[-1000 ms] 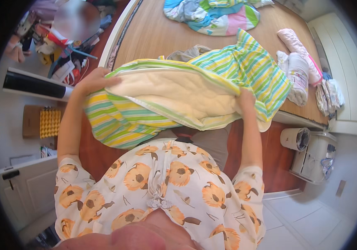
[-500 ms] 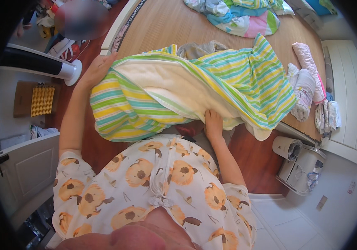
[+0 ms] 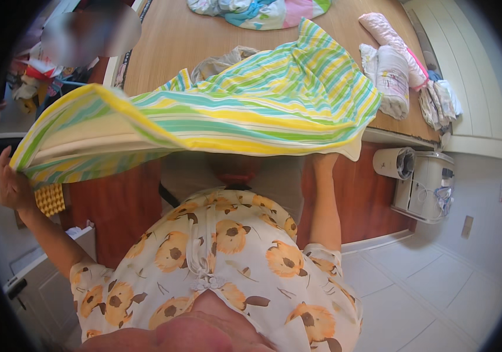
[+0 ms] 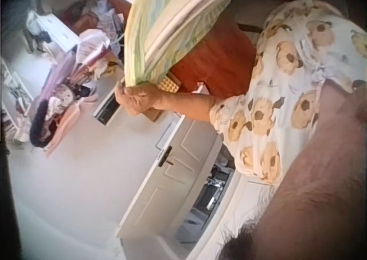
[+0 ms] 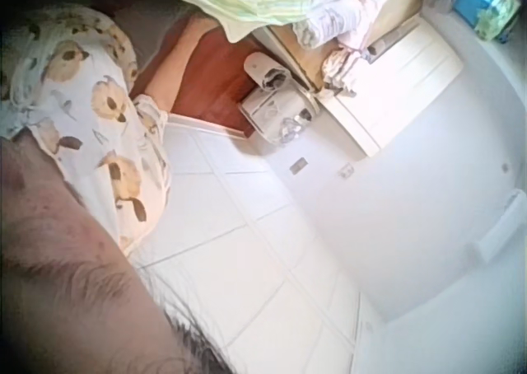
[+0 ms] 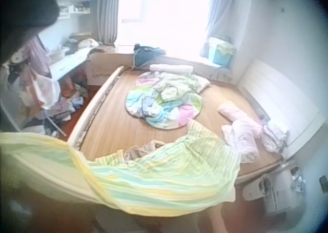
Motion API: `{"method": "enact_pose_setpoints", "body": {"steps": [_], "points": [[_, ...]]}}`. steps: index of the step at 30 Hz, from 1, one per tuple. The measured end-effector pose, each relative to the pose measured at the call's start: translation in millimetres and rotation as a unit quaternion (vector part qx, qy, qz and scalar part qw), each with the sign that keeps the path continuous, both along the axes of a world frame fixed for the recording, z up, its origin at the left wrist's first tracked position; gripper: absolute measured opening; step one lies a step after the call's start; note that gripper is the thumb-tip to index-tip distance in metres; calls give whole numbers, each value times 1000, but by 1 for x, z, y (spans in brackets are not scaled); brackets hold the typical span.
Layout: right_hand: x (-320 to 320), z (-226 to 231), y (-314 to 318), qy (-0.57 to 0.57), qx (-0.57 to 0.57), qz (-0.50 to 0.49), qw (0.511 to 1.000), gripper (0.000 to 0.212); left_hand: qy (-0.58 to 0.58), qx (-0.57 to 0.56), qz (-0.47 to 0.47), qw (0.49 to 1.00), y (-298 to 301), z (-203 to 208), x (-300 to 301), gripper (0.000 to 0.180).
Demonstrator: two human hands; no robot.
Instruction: Folding a striped blanket and putting a pillow into a pillowcase.
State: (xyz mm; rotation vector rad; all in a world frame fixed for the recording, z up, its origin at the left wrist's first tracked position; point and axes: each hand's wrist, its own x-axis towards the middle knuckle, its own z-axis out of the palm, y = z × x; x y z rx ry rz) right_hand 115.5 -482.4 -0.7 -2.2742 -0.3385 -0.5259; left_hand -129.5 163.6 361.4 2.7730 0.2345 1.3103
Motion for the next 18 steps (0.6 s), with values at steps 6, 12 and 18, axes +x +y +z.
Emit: {"method": "enact_pose_setpoints", "body": {"steps": [6,12,18], "points": [[12,127,-8,-78,50,-97,991,32,35,194,164,966,77,-20,-50,55],[10,143,-6,-92,88,-132,983,21,-148,61,150,976,76,-51,-72,71],[3,111,-13,-76,11,-177,981,18,-117,150,176,966,68,-54,-71,67]]}}
